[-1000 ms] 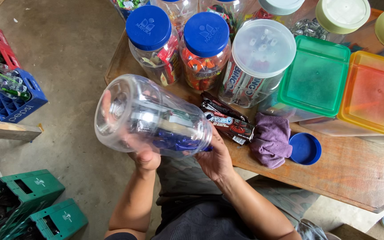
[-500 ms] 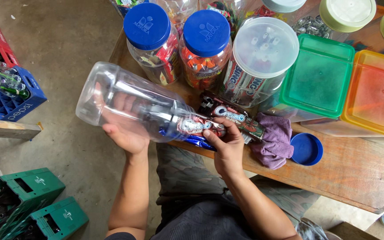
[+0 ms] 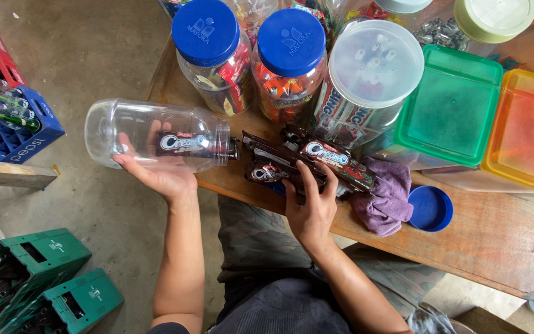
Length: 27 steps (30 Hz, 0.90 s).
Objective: The person wipes the exterior of a clear plastic jar with a purple cloth, then opens it and empties chocolate bars onto the table. They wipe the interior of the jar with the cloth, place the chocolate bars back into the jar, and close the lid.
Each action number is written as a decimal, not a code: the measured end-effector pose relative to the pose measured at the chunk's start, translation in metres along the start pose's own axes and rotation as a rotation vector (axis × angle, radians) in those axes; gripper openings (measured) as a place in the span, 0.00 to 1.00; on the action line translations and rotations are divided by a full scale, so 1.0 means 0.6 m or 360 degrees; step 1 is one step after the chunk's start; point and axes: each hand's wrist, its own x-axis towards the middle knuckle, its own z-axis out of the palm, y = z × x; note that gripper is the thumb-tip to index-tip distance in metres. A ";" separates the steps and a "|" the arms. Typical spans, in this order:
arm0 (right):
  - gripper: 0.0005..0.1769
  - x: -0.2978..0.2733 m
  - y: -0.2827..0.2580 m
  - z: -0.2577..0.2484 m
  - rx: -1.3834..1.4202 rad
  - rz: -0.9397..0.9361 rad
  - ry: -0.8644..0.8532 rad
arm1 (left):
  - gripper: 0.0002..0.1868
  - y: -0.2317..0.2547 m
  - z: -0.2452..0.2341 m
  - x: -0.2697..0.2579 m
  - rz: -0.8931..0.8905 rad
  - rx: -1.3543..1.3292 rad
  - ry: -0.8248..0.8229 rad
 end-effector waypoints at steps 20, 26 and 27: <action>0.34 -0.029 0.013 -0.032 0.0328 -0.0468 0.0048 | 0.64 0.012 0.055 -0.066 -0.0191 -0.0189 -0.0140; 0.34 0.034 -0.027 -0.070 0.0375 -0.0250 -0.0219 | 0.67 0.028 0.120 -0.136 0.0290 0.0121 -0.0675; 0.36 0.049 -0.029 -0.073 0.0172 -0.0375 -0.0221 | 0.67 0.036 0.125 -0.144 0.0250 0.0120 -0.0791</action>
